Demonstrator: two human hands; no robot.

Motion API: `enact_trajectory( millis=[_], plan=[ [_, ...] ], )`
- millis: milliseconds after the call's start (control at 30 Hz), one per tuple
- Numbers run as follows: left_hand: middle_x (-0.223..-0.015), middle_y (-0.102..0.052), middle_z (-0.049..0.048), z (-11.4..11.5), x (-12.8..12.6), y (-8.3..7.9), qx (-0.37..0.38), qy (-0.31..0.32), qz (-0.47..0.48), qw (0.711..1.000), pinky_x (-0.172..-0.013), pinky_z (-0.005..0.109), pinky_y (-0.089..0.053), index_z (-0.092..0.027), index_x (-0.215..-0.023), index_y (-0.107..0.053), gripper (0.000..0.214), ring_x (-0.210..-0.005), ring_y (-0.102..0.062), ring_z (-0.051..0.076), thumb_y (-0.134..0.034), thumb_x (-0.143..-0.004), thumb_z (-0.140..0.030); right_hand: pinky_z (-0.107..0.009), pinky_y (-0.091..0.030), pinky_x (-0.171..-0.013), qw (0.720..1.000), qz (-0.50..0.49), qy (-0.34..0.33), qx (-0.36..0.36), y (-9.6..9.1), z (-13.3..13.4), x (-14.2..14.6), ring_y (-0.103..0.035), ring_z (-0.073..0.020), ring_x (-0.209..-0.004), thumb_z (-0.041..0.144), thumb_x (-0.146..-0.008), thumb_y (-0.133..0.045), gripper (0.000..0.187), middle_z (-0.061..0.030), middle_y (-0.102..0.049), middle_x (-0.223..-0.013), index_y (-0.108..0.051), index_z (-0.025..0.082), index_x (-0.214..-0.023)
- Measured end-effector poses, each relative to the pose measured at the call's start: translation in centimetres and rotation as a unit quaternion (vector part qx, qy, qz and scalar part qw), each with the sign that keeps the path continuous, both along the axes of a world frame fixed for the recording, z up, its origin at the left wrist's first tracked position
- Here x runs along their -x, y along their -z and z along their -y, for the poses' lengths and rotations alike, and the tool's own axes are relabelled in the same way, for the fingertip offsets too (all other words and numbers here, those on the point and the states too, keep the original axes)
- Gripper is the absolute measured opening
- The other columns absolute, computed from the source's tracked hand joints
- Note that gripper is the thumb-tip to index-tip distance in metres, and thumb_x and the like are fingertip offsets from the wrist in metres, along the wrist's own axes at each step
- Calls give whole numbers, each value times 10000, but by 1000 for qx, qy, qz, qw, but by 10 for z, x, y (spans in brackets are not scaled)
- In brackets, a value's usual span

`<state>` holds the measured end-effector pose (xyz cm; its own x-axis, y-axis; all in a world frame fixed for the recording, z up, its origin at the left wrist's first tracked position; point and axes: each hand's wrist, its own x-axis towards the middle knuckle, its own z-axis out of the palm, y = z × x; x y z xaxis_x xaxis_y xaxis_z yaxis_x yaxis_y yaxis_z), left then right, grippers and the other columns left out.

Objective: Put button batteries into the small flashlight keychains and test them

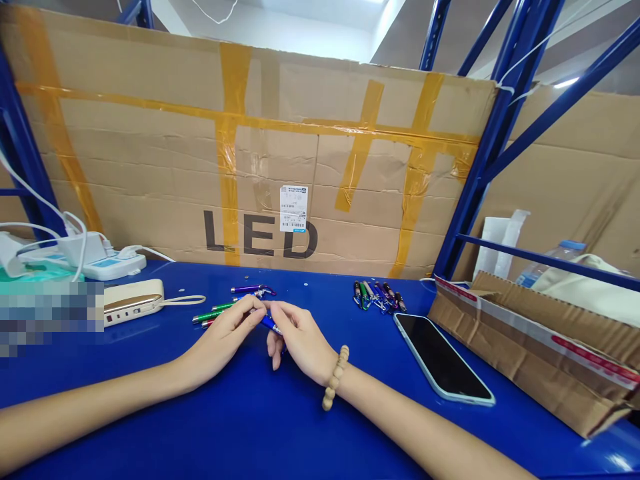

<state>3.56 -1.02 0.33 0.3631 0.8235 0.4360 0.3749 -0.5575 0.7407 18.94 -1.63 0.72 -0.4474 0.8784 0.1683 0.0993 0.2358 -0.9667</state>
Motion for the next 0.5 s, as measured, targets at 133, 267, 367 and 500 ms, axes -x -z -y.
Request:
enact_trajectory(
  millis=[133,267,367,500],
  plan=[
    [-762,-547,-9,3,0,0,-7,32,17,999,-693,254,-395,-195,-830,-501,221,-702,-504,131,-394,-874,-384,-219,-431,-548,994,-68,-10,80,2,0,3,-532,-86,-485,562,-858,-345,477,24,-537,-573,-542,141,-964],
    [-766,-505,1,5,0,0,-40,8,18,999,-608,224,-383,-190,-803,-531,197,-695,-467,126,-439,-852,-358,-242,-418,-533,999,38,-14,31,-2,4,3,-476,-86,-418,568,-881,-244,549,15,-501,-502,-505,148,-644],
    [-777,-497,4,4,1,0,-54,0,55,997,-610,219,-383,-186,-781,-537,176,-711,-462,122,-463,-838,-335,-283,-414,-661,973,171,6,-153,-7,6,-3,-505,-105,-501,500,-919,-168,590,-9,-534,-522,-500,159,-570],
    [-774,-515,2,2,1,1,0,-32,131,991,-591,218,-378,-180,-785,-512,187,-692,-482,116,-480,-824,-359,-345,-327,-836,875,309,55,-369,-15,4,-14,-546,-132,-700,377,-925,-330,344,-27,-645,-768,-604,177,-870]
  ],
)
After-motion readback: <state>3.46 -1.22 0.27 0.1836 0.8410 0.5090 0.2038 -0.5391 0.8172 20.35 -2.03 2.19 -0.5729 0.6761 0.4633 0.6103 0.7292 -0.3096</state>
